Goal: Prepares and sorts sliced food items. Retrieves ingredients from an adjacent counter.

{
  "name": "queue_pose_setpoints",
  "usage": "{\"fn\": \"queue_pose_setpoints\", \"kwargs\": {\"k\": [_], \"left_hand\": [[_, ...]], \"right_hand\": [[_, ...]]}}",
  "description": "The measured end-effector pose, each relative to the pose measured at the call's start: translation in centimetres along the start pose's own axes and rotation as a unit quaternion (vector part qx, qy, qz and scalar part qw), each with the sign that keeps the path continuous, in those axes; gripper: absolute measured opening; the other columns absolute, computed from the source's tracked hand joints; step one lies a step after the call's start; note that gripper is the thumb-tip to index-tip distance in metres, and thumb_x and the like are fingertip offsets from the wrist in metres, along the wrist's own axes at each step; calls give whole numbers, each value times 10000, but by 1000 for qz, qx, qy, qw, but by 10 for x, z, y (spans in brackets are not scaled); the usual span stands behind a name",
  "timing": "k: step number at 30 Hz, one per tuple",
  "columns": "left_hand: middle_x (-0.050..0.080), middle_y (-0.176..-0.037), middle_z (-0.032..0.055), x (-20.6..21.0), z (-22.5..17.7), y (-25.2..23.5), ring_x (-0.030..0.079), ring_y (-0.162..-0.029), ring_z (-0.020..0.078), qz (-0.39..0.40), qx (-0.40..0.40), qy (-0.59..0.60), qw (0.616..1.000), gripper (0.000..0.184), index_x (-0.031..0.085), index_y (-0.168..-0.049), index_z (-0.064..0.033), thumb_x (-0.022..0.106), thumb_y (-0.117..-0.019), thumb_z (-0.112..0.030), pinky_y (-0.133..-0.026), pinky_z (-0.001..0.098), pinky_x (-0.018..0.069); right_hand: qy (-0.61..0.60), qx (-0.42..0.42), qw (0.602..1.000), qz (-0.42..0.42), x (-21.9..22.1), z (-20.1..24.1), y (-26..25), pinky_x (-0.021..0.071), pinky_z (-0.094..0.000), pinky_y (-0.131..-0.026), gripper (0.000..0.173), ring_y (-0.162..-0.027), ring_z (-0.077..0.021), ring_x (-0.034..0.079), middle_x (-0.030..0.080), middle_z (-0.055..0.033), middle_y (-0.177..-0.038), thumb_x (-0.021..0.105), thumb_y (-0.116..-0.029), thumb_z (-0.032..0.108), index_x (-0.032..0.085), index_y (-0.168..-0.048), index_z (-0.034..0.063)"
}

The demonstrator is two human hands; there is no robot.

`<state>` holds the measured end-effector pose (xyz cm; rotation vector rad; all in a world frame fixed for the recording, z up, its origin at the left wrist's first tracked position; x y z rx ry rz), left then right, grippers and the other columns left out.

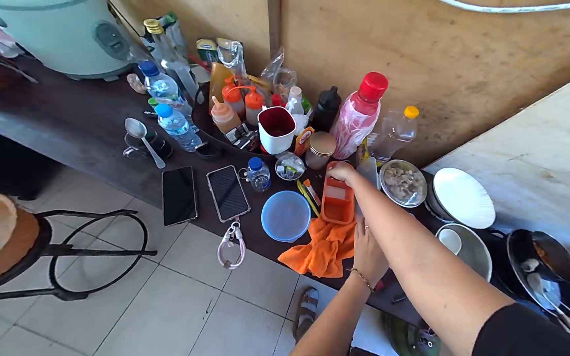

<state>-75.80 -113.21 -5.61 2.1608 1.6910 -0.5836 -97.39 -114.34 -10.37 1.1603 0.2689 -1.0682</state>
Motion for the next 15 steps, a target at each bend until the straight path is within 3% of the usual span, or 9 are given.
{"fn": "queue_pose_setpoints", "kwargs": {"k": [2, 5, 12, 15], "left_hand": [[479, -1461, 352, 3, 1, -2, 380, -1437, 479, 10, 0, -12, 1000, 525, 545, -1372, 138, 642, -952, -162, -1204, 528, 269], [499, -1443, 353, 5, 2, -2, 400, -1422, 491, -11, 16, -19, 1000, 497, 573, -1347, 132, 638, -949, -158, -1193, 533, 291], [499, -1457, 334, 6, 2, -3, 398, -1424, 493, -19, 30, -32, 999, 511, 588, -1354, 98, 654, -942, -197, -1186, 545, 296], [497, -1461, 328, 9, 5, -4, 408, -1421, 487, -41, 32, -36, 998, 503, 601, -1348, 81, 666, -926, -185, -1183, 541, 311]], "right_hand": [[9, 7, 1000, 15, -3, -2, -3, 417, -597, -1066, 417, -1254, -413, 574, 610, -314, -1296, 617, -1022, 234, 622, -1233, -126], [51, -13, 998, 19, -1, -5, -12, 433, -632, -1036, 355, -1224, -437, 590, 630, -322, -1253, 636, -992, 188, 664, -1162, -122], [69, -26, 997, 18, -2, -13, -31, 453, -600, -1047, 315, -1187, -411, 629, 672, -279, -1219, 680, -973, 164, 697, -1195, -59], [123, -55, 991, -25, -15, 1, -7, 452, -628, -1051, 289, -1241, -436, 604, 659, -281, -1265, 658, -986, 158, 709, -1187, -43]]}}
Point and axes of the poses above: each hand's wrist, its own y-axis away from the middle knuckle, its own x-axis out of the palm, z = x × y, the point moved 5 cm from there along -y, towards the middle knuckle
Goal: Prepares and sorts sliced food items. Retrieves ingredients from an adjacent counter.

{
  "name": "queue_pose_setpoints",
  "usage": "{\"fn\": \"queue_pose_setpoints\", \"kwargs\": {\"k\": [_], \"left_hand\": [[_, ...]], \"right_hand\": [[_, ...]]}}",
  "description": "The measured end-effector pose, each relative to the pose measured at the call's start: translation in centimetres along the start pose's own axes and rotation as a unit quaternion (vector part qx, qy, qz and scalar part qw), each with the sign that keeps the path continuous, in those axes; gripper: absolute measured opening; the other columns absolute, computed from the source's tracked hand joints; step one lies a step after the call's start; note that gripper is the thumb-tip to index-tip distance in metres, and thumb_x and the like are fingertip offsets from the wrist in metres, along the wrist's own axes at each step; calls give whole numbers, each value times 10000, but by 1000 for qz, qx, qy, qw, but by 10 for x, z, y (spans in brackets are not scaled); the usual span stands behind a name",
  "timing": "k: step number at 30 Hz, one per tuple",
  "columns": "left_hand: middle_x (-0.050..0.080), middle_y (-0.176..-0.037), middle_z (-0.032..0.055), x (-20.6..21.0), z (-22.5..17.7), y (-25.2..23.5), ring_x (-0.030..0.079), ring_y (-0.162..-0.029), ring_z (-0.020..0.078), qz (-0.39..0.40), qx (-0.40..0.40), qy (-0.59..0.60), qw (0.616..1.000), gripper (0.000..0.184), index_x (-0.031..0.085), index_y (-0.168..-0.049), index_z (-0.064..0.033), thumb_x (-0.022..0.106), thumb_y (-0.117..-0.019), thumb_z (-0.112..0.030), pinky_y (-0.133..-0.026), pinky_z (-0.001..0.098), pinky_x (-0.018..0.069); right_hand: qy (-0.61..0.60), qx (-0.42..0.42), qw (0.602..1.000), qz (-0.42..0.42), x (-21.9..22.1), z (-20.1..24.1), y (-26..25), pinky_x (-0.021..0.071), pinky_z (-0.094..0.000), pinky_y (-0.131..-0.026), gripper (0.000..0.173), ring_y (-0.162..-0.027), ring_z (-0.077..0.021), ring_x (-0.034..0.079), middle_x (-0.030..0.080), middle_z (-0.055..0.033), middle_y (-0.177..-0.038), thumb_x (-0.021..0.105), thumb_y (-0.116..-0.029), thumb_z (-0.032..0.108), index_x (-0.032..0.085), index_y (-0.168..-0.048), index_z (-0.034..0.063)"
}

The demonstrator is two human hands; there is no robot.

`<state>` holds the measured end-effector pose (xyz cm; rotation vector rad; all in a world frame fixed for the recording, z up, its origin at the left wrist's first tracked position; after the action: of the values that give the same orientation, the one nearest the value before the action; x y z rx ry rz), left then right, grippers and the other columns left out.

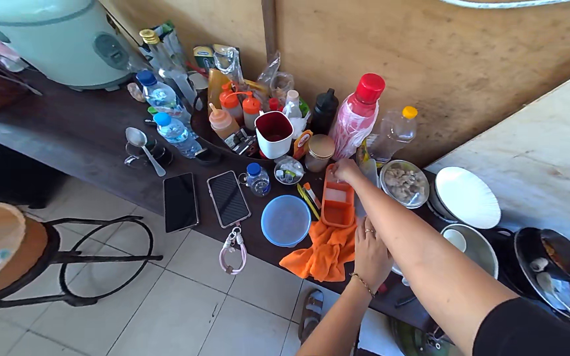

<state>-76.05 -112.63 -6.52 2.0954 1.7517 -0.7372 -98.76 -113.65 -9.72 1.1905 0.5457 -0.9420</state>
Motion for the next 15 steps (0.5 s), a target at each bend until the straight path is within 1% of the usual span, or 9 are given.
{"fn": "queue_pose_setpoints", "kwargs": {"k": [2, 3, 6, 8, 10, 12, 13, 14, 15], "left_hand": [[526, -1428, 331, 2, 2, 0, 458, -1378, 497, -35, 16, -10, 999, 468, 632, -1310, 77, 669, -904, -154, -1152, 548, 360], [531, -1424, 330, 2, 1, 0, 467, -1370, 500, -38, 18, -14, 999, 469, 635, -1307, 74, 676, -898, -152, -1145, 553, 366], [500, -1454, 336, 1, 0, -2, 437, -1390, 510, -18, -1, -13, 1000, 478, 622, -1322, 82, 677, -907, -148, -1164, 557, 341], [516, -1443, 325, 0, 0, -2, 468, -1366, 505, -44, 3, -16, 999, 461, 640, -1298, 77, 681, -891, -136, -1141, 555, 374], [528, -1443, 305, 0, 3, -3, 496, -1346, 488, -75, 6, -26, 997, 481, 631, -1311, 77, 679, -881, -131, -1116, 559, 400], [505, -1478, 285, -3, 6, -4, 482, -1371, 460, -81, -4, -35, 996, 569, 547, -1408, 81, 668, -898, -139, -1125, 561, 388], [493, -1491, 282, -5, 8, -5, 475, -1379, 454, -81, -14, -41, 996, 616, 494, -1456, 77, 661, -907, -148, -1127, 561, 385], [489, -1490, 288, -7, 11, -6, 473, -1379, 458, -85, -26, -48, 995, 637, 463, -1480, 71, 659, -919, -161, -1126, 562, 388], [485, -1483, 302, -10, 15, -6, 469, -1376, 470, -97, -37, -52, 993, 635, 461, -1482, 67, 661, -933, -182, -1130, 563, 390]], "right_hand": [[57, -16, 998, -19, -7, 10, 15, 464, -609, -1052, 277, -1273, -434, 585, 637, -282, -1300, 634, -989, 124, 694, -1189, -58], [76, -16, 997, -23, -8, 13, 21, 472, -598, -1050, 283, -1280, -429, 582, 628, -278, -1316, 631, -988, 120, 684, -1200, -61], [87, -7, 996, -23, -13, 19, 35, 485, -587, -1038, 332, -1286, -428, 577, 599, -287, -1348, 640, -993, 137, 645, -1237, -89], [84, -12, 996, -26, -16, 18, 38, 482, -583, -1041, 314, -1297, -430, 567, 596, -287, -1350, 624, -988, 94, 645, -1244, -86], [73, -26, 996, -34, -22, 17, 38, 473, -590, -1048, 289, -1299, -445, 560, 601, -294, -1337, 619, -988, 75, 652, -1228, -82], [4, -42, 998, -47, -33, 16, 41, 464, -600, -1055, 268, -1262, -447, 586, 634, -296, -1287, 636, -987, 83, 681, -1200, -73], [-52, -52, 996, -53, -40, 16, 45, 482, -580, -1046, 260, -1206, -414, 633, 670, -275, -1241, 645, -990, 101, 698, -1190, -57], [-123, -67, 989, -57, -48, 15, 51, 522, -535, -1012, 248, -1110, -356, 691, 710, -240, -1175, 666, -983, 107, 711, -1176, -43], [-212, -86, 972, -55, -55, 13, 59, 558, -476, -962, 236, -1009, -298, 721, 730, -213, -1113, 693, -961, 78, 712, -1160, -46]]}}
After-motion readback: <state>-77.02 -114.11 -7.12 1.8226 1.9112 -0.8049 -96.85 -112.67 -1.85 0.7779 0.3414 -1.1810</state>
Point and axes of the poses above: each hand's wrist, its own y-axis away from the middle knuckle, its own x-axis out of the palm, z = x × y, the point moved 5 cm from there along -y, towards the middle knuckle
